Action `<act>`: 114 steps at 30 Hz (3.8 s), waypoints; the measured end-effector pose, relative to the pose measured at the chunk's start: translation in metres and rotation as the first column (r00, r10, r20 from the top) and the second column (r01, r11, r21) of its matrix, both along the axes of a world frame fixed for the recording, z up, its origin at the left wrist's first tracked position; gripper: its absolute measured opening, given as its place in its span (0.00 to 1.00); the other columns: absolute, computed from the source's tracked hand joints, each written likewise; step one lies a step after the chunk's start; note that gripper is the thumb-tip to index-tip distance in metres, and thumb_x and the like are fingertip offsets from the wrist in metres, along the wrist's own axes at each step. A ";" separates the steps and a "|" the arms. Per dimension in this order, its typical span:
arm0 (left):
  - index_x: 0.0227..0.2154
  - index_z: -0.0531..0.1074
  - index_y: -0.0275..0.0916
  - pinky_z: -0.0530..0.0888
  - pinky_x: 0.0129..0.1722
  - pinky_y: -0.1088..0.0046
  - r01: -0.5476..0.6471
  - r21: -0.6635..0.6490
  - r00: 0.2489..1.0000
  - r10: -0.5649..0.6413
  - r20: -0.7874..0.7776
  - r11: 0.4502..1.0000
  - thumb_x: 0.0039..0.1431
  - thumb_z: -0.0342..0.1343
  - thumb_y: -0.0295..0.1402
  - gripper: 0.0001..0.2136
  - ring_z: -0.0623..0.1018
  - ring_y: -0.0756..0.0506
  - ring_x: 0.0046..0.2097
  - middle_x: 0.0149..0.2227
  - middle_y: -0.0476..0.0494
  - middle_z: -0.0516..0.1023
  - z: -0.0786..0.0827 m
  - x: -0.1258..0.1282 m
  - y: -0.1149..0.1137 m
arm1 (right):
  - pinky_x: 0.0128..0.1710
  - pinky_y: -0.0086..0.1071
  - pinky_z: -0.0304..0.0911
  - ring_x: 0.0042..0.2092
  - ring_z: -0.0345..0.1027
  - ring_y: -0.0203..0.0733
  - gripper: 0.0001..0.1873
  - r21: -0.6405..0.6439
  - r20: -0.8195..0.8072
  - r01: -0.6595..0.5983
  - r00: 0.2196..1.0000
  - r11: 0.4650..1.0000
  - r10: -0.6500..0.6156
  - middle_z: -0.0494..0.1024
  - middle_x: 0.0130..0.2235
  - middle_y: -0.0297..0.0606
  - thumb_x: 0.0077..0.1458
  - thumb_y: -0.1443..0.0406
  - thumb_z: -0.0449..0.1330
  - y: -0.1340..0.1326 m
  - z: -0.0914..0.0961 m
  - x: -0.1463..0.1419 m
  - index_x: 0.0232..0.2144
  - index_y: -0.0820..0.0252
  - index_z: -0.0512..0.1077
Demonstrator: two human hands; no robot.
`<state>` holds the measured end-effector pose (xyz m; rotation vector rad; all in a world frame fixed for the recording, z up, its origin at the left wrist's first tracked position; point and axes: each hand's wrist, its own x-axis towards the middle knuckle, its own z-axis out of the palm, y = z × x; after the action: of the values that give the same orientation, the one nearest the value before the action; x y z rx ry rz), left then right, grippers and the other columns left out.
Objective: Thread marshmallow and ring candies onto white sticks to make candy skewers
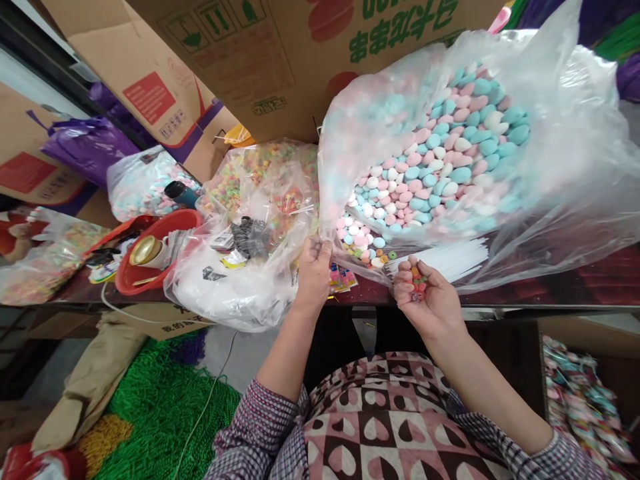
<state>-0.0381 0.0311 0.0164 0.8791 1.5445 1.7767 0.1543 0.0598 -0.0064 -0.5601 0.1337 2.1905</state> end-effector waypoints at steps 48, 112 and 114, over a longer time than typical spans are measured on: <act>0.49 0.73 0.42 0.68 0.41 0.67 -0.236 -0.651 0.158 -0.633 -0.758 0.721 0.69 0.41 0.34 0.16 0.78 0.40 0.45 0.42 0.38 0.81 -0.009 -0.002 0.045 | 0.11 0.18 0.51 0.18 0.57 0.26 0.06 0.072 0.067 -0.037 0.997 0.997 0.032 0.71 0.26 0.30 0.60 0.70 0.52 -0.007 0.004 -0.008 0.34 0.61 0.68; 0.45 0.76 0.43 0.73 0.52 0.69 0.032 -0.307 0.614 -0.261 -0.745 0.951 0.64 0.48 0.29 0.14 0.79 0.47 0.49 0.46 0.45 0.82 -0.045 -0.014 0.009 | 0.11 0.19 0.44 0.14 0.45 0.21 0.21 0.017 0.181 -0.144 0.974 0.989 0.139 0.57 0.19 0.20 0.48 0.62 0.71 -0.038 0.022 0.033 0.24 0.59 0.61; 0.46 0.76 0.41 0.74 0.51 0.68 0.063 -0.227 0.633 -0.215 -0.744 0.972 0.64 0.47 0.29 0.14 0.80 0.46 0.47 0.45 0.42 0.82 -0.044 -0.011 0.006 | 0.11 0.19 0.44 0.14 0.46 0.21 0.20 0.008 0.196 -0.167 0.967 0.986 0.162 0.58 0.20 0.20 0.49 0.61 0.71 -0.039 0.021 0.028 0.25 0.58 0.62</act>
<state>-0.0495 0.0367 -0.0278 1.7597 2.0253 1.1372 0.1823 0.0206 0.0144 -0.7932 -0.0459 2.2783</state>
